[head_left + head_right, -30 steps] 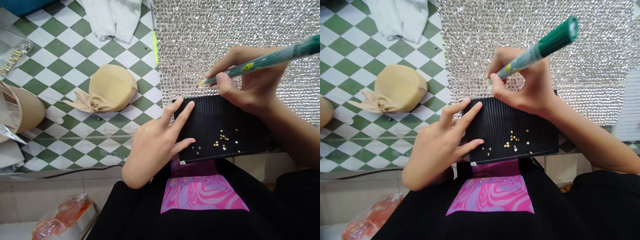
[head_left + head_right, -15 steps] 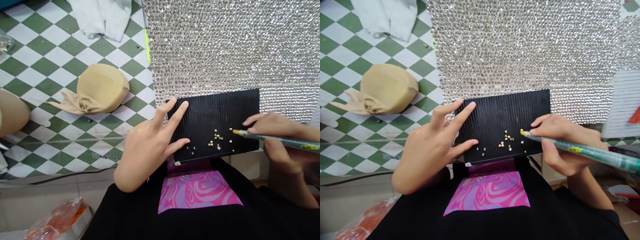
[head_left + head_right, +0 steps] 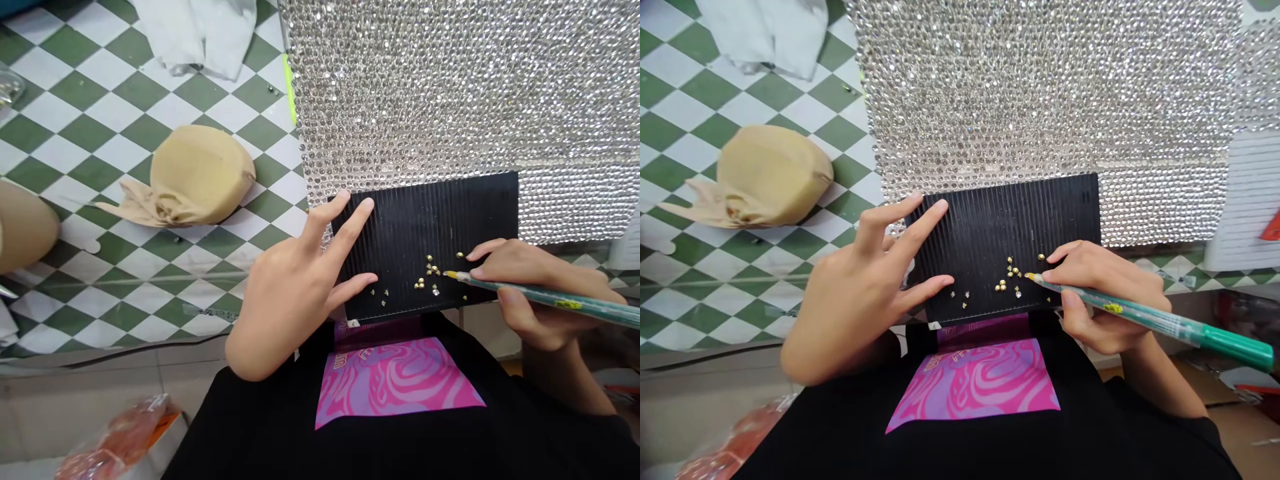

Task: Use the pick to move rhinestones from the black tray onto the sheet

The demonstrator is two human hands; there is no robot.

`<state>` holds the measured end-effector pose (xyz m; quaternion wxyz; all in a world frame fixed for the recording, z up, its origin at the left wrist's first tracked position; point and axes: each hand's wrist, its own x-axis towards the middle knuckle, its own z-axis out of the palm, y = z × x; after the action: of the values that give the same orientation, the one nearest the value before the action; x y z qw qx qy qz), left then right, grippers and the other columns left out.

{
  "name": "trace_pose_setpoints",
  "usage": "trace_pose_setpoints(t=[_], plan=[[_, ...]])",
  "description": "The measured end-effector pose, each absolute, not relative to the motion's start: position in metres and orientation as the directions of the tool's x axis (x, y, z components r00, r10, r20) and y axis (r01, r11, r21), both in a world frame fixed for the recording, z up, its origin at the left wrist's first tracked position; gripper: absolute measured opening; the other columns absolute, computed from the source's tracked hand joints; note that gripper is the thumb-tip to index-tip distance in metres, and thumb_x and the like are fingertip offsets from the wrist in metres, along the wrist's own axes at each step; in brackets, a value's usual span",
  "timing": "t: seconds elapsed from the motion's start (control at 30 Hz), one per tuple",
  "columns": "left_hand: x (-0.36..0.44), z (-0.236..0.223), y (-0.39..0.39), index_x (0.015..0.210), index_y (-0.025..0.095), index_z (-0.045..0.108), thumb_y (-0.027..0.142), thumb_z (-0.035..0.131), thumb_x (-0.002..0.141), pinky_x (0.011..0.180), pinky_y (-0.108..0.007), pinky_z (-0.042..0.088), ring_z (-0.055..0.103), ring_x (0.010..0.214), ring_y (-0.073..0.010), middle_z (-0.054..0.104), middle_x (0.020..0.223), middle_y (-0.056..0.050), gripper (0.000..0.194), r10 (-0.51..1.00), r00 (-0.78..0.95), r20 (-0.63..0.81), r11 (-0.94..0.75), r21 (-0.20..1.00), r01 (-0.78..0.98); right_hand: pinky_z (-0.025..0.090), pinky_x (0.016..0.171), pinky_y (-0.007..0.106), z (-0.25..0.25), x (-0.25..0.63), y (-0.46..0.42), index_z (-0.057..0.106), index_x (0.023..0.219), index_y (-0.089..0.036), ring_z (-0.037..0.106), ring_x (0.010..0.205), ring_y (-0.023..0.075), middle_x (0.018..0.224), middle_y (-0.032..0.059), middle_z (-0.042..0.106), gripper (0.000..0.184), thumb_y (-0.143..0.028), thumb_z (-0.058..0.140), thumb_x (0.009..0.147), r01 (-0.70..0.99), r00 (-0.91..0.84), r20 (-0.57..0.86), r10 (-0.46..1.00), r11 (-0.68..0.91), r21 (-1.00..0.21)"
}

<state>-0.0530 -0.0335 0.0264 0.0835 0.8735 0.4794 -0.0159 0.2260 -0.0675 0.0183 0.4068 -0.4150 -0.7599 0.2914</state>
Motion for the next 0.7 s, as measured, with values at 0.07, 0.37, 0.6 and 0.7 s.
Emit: trace_pose_setpoints(t=[0.07,0.37,0.6,0.7], plan=[[-0.0532,0.0269,-0.0336,0.156,0.025,0.032,0.045,0.056,0.096,0.060,-0.030,0.055,0.070,0.080,-0.0186,0.052,0.146,-0.017,0.068,0.836,0.536,-0.119,-0.521,0.137,0.843,0.059,0.071,0.044,0.0183,0.2266,-0.0685,0.071,0.116,-0.018,0.060,0.069,0.0161,0.078,0.0025,0.063,0.053,0.006,0.054,0.072,0.394,-0.328,0.371,0.869,0.483,-0.782],[-0.0525,0.0284,-0.0327,0.155,0.022,0.035,0.042,0.057,0.096,0.061,-0.033,0.055,0.071,0.082,-0.0220,0.052,0.144,-0.020,0.067,0.833,0.545,-0.096,-0.526,0.169,0.833,0.061,0.071,0.044,0.0165,0.2276,-0.0687,0.072,0.117,-0.024,0.065,0.078,0.0201,0.080,0.0028,0.065,0.054,0.003,0.056,0.072,0.435,-0.294,0.359,0.886,0.458,-0.775],[-0.0521,0.0306,-0.0325,0.154,0.020,0.037,0.041,0.055,0.096,0.061,-0.035,0.058,0.072,0.082,-0.0226,0.053,0.145,-0.021,0.064,0.829,0.550,-0.104,-0.530,0.170,0.831,0.061,0.064,0.044,0.0204,0.2235,-0.0662,0.073,0.108,-0.028,0.065,0.072,0.0213,0.073,0.0010,0.064,0.046,-0.002,0.058,0.073,0.466,-0.253,0.363,0.897,0.441,-0.767],[-0.0522,0.0307,-0.0326,0.154,0.019,0.037,0.041,0.056,0.096,0.060,-0.035,0.057,0.071,0.081,-0.0220,0.053,0.145,-0.020,0.064,0.828,0.554,-0.090,-0.537,0.161,0.828,0.061,0.066,0.044,0.0203,0.2229,-0.0666,0.072,0.111,-0.028,0.065,0.071,0.0203,0.076,0.0006,0.066,0.049,-0.002,0.058,0.073,0.455,-0.262,0.358,0.896,0.441,-0.774]])
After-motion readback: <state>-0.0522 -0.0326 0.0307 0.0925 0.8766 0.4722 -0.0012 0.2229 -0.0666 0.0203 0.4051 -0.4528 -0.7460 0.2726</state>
